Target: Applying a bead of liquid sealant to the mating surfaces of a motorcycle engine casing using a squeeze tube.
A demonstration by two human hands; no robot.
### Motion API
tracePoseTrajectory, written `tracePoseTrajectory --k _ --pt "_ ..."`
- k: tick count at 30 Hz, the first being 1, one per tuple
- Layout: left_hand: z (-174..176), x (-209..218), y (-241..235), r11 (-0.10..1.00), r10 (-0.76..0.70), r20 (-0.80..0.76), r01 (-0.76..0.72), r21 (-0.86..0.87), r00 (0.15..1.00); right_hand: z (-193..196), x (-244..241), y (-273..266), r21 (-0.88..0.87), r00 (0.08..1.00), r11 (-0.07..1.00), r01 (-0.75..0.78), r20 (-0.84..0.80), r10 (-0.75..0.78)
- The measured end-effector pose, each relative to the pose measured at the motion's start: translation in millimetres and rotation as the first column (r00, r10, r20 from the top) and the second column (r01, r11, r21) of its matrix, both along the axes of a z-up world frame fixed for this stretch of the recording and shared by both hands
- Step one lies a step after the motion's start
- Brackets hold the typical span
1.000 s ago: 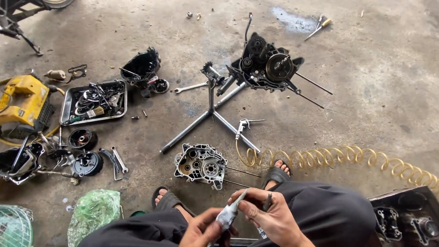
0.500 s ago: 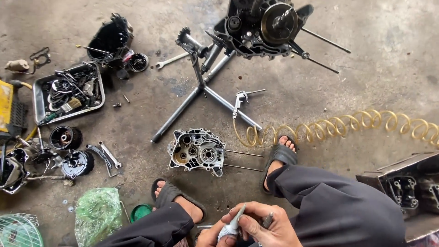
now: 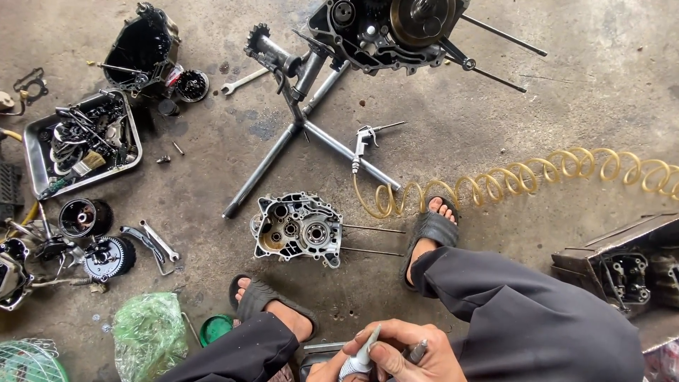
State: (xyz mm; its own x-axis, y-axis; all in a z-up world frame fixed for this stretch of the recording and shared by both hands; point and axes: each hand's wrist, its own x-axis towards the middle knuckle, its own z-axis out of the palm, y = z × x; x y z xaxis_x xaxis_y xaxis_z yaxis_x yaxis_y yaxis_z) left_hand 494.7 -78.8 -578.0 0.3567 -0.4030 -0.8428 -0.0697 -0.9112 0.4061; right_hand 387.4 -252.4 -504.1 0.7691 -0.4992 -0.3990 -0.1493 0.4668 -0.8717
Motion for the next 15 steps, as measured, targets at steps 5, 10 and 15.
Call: tracePoseTrajectory --k 5,10,15 --pt "-11 1 7 1.000 -0.010 -0.011 0.010 -0.018 1.000 -3 -1 1 -0.007 1.000 1.000 -0.007 -0.015 0.007" --pt "-41 -15 25 0.955 0.013 0.193 0.045 -0.294 0.981 -7 -4 1 -0.135 0.997 0.990 0.031 -0.069 -0.041" --pt "-63 -26 29 0.783 0.124 0.479 0.211 -0.585 0.869 7 -8 -9 -0.448 0.993 0.892 0.065 -0.060 -0.102"
